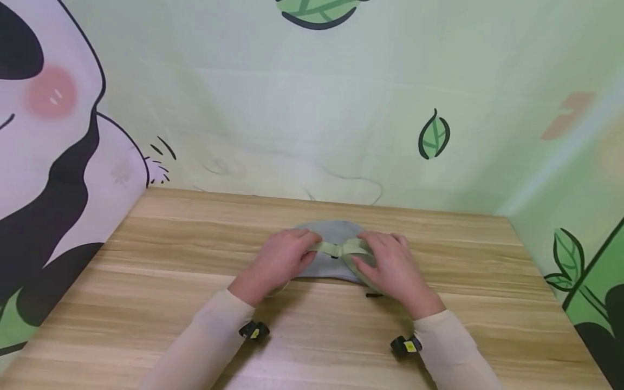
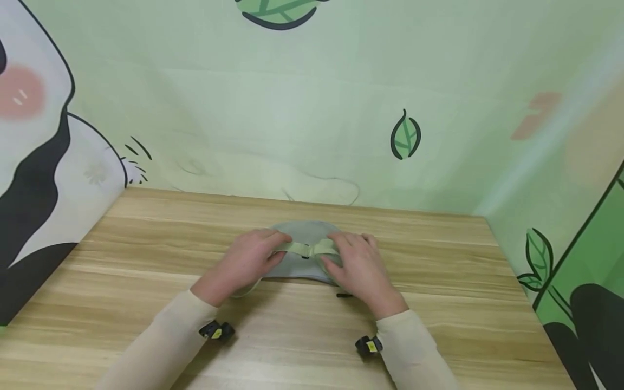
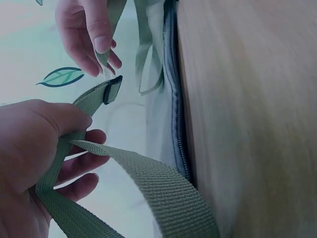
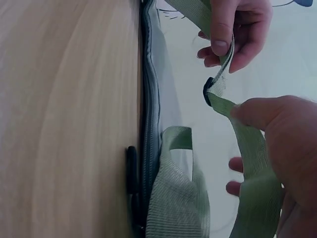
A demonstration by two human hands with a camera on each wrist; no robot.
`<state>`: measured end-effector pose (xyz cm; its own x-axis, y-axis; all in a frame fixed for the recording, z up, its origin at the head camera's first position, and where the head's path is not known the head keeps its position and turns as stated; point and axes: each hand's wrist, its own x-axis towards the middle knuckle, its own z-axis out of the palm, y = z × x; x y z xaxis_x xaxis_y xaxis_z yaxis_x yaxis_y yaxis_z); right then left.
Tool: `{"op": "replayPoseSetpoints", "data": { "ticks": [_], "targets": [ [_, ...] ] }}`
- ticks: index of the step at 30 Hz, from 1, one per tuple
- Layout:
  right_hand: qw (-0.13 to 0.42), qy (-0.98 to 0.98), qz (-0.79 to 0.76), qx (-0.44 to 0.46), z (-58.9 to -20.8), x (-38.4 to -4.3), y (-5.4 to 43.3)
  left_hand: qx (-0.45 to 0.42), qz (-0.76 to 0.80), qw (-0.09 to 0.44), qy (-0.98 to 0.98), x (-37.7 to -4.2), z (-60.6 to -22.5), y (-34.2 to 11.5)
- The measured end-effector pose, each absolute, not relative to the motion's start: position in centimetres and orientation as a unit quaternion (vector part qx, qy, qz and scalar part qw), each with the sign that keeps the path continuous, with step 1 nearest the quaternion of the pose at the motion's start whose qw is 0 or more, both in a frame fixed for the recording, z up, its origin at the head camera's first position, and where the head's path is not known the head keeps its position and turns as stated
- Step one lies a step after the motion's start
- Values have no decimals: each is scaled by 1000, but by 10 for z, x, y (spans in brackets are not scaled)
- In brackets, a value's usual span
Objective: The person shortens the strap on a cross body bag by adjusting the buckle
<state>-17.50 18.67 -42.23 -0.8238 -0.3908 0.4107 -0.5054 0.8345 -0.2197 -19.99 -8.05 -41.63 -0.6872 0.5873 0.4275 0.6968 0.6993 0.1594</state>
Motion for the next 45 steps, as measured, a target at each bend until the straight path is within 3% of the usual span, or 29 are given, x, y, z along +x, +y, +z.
{"op": "replayPoseSetpoints", "data": {
  "ticks": [13, 31, 38, 45],
  "targets": [
    [228, -895, 166, 346, -414, -172, 181, -368, -189, 176, -893, -193, -408, -86],
    [262, -847, 253, 389, -407, -168, 180, -420, -191, 172, -871, -186, -398, -83],
    [232, -843, 291, 388, -403, -164, 180, -452, -171, 179, -857, -181, -395, -80],
    [139, -869, 342, 329, -397, -158, 181, -465, -142, 210, -848, -176, -393, -77]
  ]
}}
